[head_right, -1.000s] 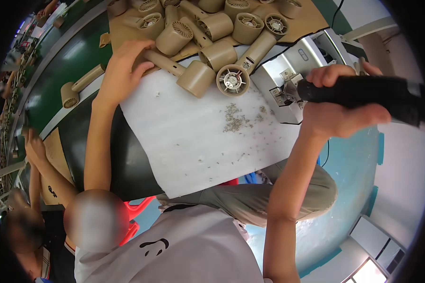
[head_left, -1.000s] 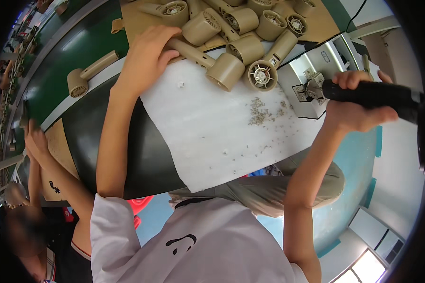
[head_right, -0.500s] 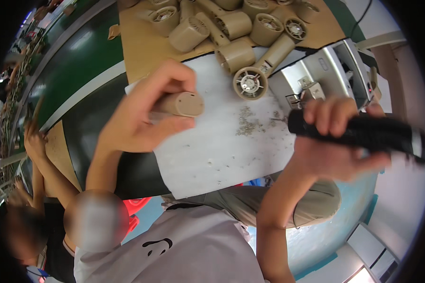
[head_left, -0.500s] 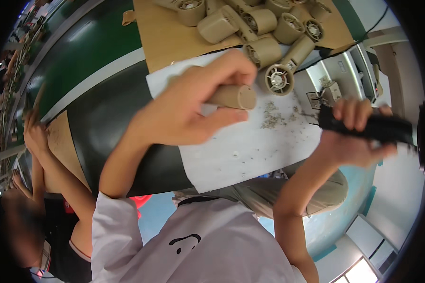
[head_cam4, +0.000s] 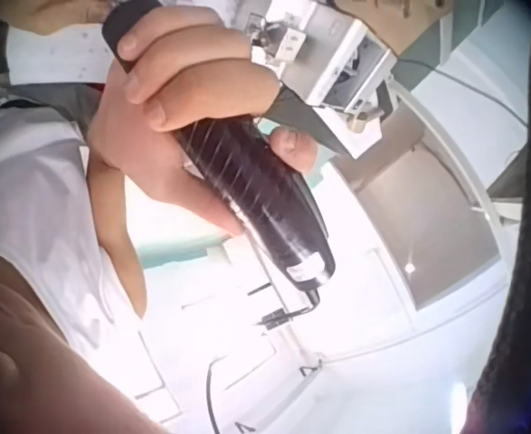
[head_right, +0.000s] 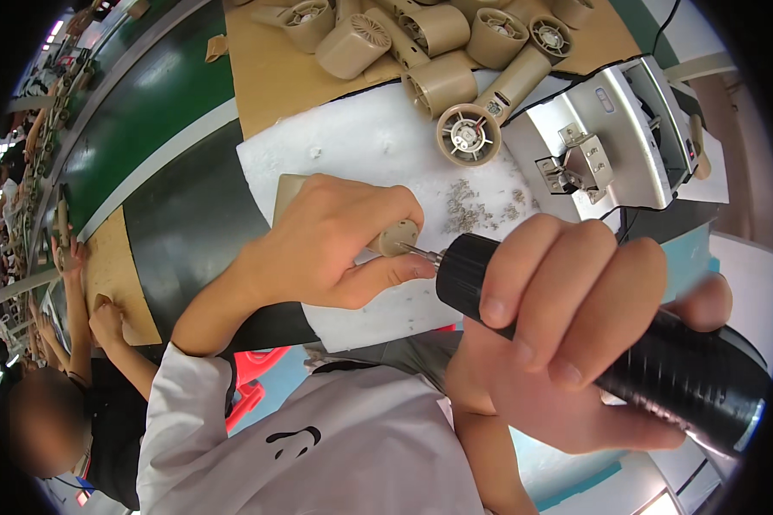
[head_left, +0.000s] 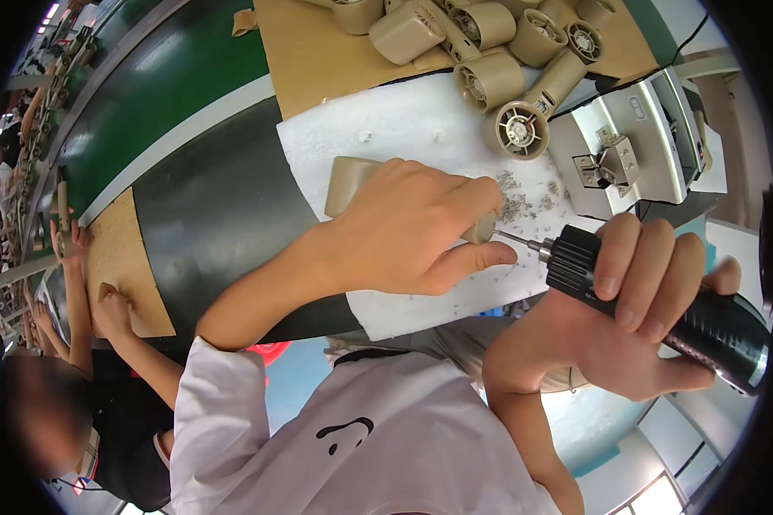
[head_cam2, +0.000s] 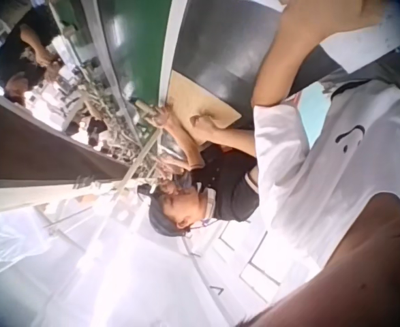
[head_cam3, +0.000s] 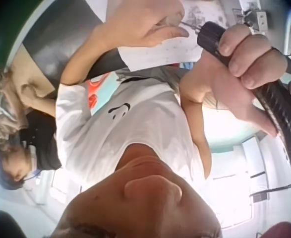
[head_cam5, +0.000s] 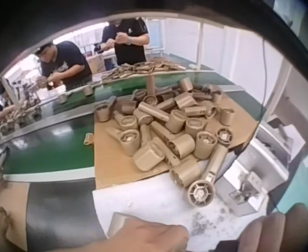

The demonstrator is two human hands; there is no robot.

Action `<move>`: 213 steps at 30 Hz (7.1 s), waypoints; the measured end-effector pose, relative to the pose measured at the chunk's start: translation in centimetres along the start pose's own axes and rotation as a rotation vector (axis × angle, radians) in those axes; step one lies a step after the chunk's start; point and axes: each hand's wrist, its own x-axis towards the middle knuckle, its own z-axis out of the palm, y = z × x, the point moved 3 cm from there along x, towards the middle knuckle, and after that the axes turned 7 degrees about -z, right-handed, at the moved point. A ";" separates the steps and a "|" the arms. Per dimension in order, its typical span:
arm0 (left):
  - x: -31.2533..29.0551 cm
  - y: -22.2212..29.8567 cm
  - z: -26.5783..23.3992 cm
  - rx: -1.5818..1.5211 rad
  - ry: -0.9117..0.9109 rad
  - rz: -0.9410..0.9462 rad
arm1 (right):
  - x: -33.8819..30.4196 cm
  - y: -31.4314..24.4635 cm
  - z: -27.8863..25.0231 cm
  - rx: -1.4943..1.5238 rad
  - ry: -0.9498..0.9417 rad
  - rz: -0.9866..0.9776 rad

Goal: Assembling the outer housings of handheld mini fans using an electric screwdriver on a factory production line.

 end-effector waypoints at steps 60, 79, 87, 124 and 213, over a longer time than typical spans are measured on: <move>0.1 0.1 0.2 -0.014 0.296 -0.024 | -0.9 1.5 -1.5 0.067 0.028 0.058; -0.1 0.0 -0.1 -0.068 0.270 -0.078 | -1.1 2.2 -1.8 0.130 -0.028 0.100; 0.4 -0.1 -1.0 -0.078 0.243 -0.128 | -0.6 2.3 -1.4 0.103 -0.110 0.122; 5.8 -10.7 -2.6 0.840 0.420 -0.398 | 6.3 1.7 -10.1 -0.924 0.112 -0.087; -1.8 -0.9 -0.1 -0.030 0.111 0.009 | 0.1 2.0 -0.3 0.187 0.099 0.129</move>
